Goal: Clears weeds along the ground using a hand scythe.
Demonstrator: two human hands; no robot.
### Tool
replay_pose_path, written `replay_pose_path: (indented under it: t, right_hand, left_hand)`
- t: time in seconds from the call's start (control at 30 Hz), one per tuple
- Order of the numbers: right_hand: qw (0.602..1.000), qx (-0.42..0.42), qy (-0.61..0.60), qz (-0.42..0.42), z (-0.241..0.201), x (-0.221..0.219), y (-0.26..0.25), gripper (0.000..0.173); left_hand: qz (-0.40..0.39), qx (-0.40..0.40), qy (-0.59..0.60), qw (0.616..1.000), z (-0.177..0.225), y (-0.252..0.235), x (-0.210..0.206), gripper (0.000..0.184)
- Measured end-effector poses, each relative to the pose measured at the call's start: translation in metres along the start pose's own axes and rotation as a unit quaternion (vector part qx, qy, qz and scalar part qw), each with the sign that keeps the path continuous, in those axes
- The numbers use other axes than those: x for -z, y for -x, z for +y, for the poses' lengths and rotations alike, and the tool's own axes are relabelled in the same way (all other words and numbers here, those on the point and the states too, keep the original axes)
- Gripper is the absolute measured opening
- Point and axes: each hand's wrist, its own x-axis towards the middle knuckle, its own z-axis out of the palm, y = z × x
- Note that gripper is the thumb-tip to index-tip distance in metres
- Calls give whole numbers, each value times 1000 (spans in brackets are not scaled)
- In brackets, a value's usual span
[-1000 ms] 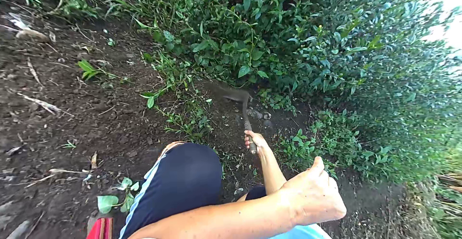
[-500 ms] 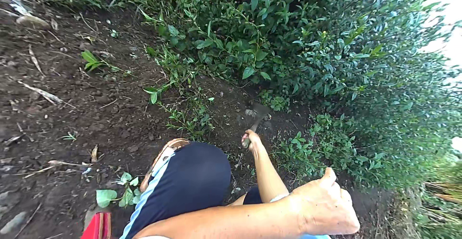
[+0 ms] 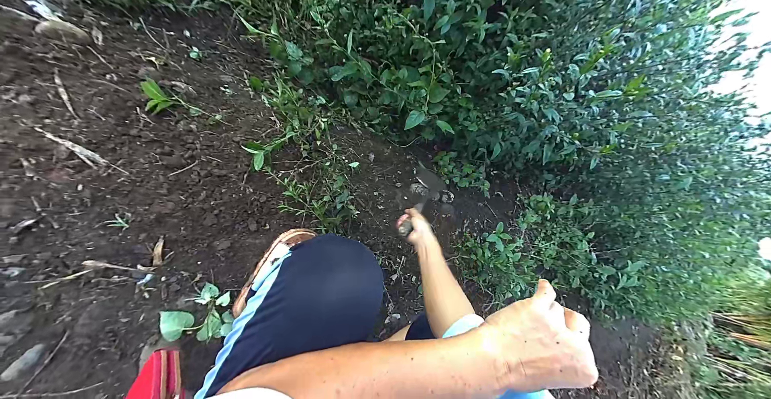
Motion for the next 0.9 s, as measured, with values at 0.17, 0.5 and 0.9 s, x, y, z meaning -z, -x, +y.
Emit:
replay_pose_path:
  t: [0.17,0.5,0.9]
  right_hand:
    - [995,7,74,62,-5,63,18,18]
    - [995,51,-68,57,-7,-8,-2,23]
    - [980,133,-70,133,-54,68,9,19]
  left_hand:
    - [-12,1,6,1000,-1,2,6,27]
    - [-48,-5,29,998,-5,0,9,28]
    - [-47,-30,41,998,1,4,10,29]
